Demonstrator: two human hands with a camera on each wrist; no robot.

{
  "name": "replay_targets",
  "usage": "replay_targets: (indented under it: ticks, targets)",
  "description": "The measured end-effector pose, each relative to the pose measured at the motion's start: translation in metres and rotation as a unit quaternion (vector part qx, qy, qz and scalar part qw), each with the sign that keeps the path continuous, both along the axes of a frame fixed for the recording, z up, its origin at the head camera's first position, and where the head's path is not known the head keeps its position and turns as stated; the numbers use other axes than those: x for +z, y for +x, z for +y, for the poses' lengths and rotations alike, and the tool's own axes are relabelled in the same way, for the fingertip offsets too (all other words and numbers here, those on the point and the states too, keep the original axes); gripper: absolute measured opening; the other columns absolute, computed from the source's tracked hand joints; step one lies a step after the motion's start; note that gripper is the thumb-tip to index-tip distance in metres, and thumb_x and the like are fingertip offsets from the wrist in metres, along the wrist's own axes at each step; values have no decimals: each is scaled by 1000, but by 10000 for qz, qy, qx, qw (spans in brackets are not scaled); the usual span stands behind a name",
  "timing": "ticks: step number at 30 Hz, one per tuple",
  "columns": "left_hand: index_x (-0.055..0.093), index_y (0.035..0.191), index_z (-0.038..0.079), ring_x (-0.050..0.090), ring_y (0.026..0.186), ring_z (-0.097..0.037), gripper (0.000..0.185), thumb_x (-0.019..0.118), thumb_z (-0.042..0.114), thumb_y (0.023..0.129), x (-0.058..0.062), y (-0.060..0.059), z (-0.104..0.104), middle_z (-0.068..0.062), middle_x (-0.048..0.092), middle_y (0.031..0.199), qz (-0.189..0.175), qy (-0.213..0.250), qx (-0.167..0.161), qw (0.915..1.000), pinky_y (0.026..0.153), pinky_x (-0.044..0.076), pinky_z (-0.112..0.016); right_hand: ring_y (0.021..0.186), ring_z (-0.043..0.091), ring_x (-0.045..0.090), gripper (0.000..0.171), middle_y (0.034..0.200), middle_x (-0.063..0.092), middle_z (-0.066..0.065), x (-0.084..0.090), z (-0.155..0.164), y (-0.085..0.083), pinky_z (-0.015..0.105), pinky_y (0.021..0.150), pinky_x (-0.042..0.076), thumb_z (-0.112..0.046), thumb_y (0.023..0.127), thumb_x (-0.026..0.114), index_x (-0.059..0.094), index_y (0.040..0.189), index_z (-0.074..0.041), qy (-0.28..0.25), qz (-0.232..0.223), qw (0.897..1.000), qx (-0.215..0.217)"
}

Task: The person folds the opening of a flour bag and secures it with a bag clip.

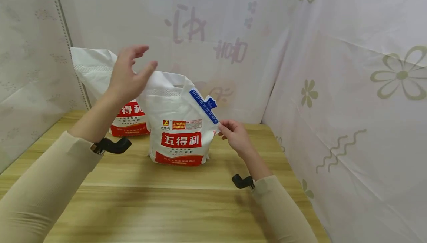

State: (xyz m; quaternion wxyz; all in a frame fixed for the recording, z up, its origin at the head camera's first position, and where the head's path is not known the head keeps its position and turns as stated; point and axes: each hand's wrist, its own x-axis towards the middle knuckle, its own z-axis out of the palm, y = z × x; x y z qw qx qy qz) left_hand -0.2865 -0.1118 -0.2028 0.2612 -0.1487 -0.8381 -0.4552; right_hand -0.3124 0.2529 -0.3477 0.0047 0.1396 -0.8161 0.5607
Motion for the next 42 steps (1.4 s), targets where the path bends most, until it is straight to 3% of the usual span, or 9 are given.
replay_targets:
  ticks: [3,7,12,19,25,28,35,38,42]
  targets:
    - [38,167,15,45,154,-26,71,61,47,109,-22,9,-15,-8,46,167,-516,1259,174,9905,130,38,-44,97,19,66,30,107,70,-1,0,0,-2,32,88,61,-22,114,60,67,130,2,-22,47,10000,11]
    - [41,167,14,53,144,-24,71,60,52,110,-49,10,-24,-8,54,158,-1442,2263,-280,9629,128,43,-43,96,17,66,29,105,69,-2,-2,0,-3,31,87,61,-21,114,59,67,130,3,-70,13,10000,6]
    - [61,153,6,65,119,-17,53,65,39,111,-67,-2,-24,-1,69,127,-1420,3035,-864,9382,110,56,-28,97,18,66,29,106,69,0,-2,-3,-2,29,87,60,-20,114,59,66,130,4,-39,53,9999,-127]
    - [76,134,2,71,95,-9,42,73,34,107,-67,-5,-20,5,78,103,-608,2810,-422,9568,85,61,-16,93,14,65,22,101,69,2,-5,-12,-3,25,83,57,-12,113,59,68,123,5,47,395,9967,-710]
    - [73,139,2,72,102,-12,45,72,34,108,-71,-1,-25,4,78,109,-668,2845,-720,9536,91,61,-17,94,12,66,26,104,70,0,-9,-11,-2,25,83,59,-17,114,60,67,127,4,-99,366,9970,-668]
    - [67,147,6,69,115,-13,51,69,40,109,-78,3,-30,1,74,125,-783,2841,-833,9519,100,60,-20,98,16,68,30,112,71,5,-11,-7,0,27,85,62,-21,113,62,66,133,2,-238,286,9982,-480]
    - [58,154,10,66,128,-16,54,69,39,109,-130,13,-38,-1,66,143,-1505,2704,-1083,9447,108,58,-26,105,21,72,39,117,74,6,-23,-5,3,34,91,64,-33,110,68,67,132,0,-172,-256,9994,-180]
    - [64,149,8,66,124,-13,50,72,34,108,-151,14,-37,-3,70,140,-1757,2314,-1033,9513,102,58,-19,104,21,74,38,111,76,-1,-28,-6,3,36,91,64,-33,111,67,69,128,0,-209,-288,9992,-166]
    - [73,138,5,68,114,-16,42,73,34,107,-165,14,-34,-13,75,135,-1599,1884,-734,9662,95,59,-18,100,15,74,31,108,77,-4,-30,-8,4,33,89,64,-26,112,65,69,126,1,-273,-194,9993,-180]
